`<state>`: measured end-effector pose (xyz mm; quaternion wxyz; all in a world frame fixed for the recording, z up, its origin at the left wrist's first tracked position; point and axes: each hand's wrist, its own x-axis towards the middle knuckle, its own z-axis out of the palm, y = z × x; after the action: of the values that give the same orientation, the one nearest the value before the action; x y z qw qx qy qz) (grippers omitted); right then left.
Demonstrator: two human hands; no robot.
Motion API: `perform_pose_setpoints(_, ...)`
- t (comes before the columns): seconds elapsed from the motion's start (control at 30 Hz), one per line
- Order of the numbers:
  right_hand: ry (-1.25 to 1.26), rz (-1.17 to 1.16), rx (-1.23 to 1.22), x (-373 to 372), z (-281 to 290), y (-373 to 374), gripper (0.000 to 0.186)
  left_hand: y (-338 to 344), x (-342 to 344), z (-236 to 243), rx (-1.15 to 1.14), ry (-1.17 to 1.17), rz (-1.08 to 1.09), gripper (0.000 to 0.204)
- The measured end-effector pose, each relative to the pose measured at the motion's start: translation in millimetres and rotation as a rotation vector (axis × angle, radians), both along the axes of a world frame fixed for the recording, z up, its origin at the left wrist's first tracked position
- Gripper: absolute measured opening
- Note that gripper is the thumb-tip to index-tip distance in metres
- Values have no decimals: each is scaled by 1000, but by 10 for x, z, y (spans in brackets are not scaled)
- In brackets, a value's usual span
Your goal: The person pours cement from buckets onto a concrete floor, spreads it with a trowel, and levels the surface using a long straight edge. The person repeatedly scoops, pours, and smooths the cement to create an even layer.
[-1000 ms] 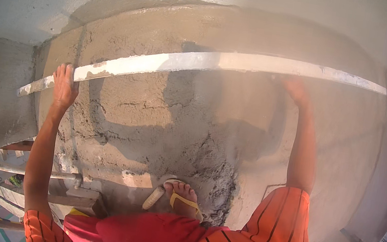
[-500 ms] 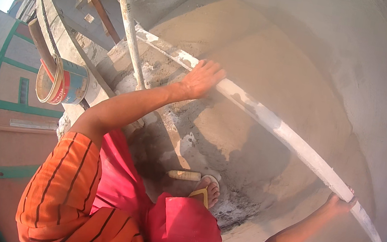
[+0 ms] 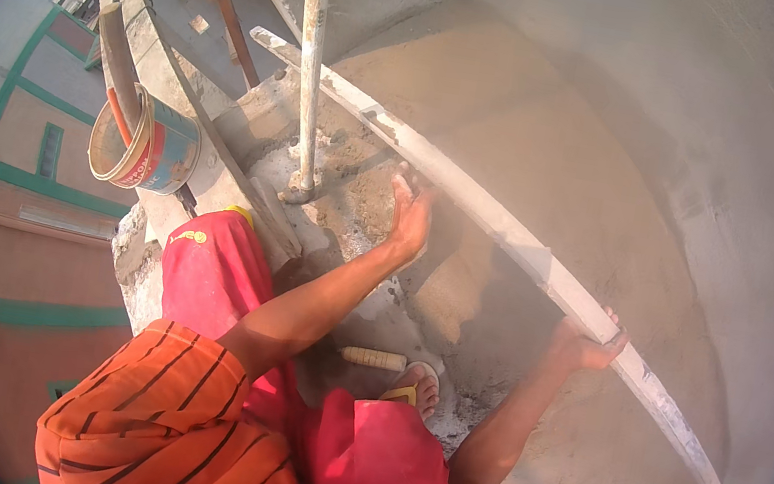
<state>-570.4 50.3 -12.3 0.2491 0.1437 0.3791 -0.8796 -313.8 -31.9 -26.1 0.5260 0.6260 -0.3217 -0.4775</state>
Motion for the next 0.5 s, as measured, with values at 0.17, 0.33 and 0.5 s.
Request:
perform_pose_setpoints(0.17, 101, 542, -242, 1069, 88, 108, 70, 220, -653, -61, 87, 889, -141, 59)
perform_pose_setpoints(0.33, 287, 616, -329, 482, 344, 629, 87, -721, 281, 208, -101, 733, -33, 61)
perform_pose_setpoints(0.5, 541, 133, -205, -606, 1140, 1199, 84, -1268, 1255, -134, -76, 602, -30, 64)
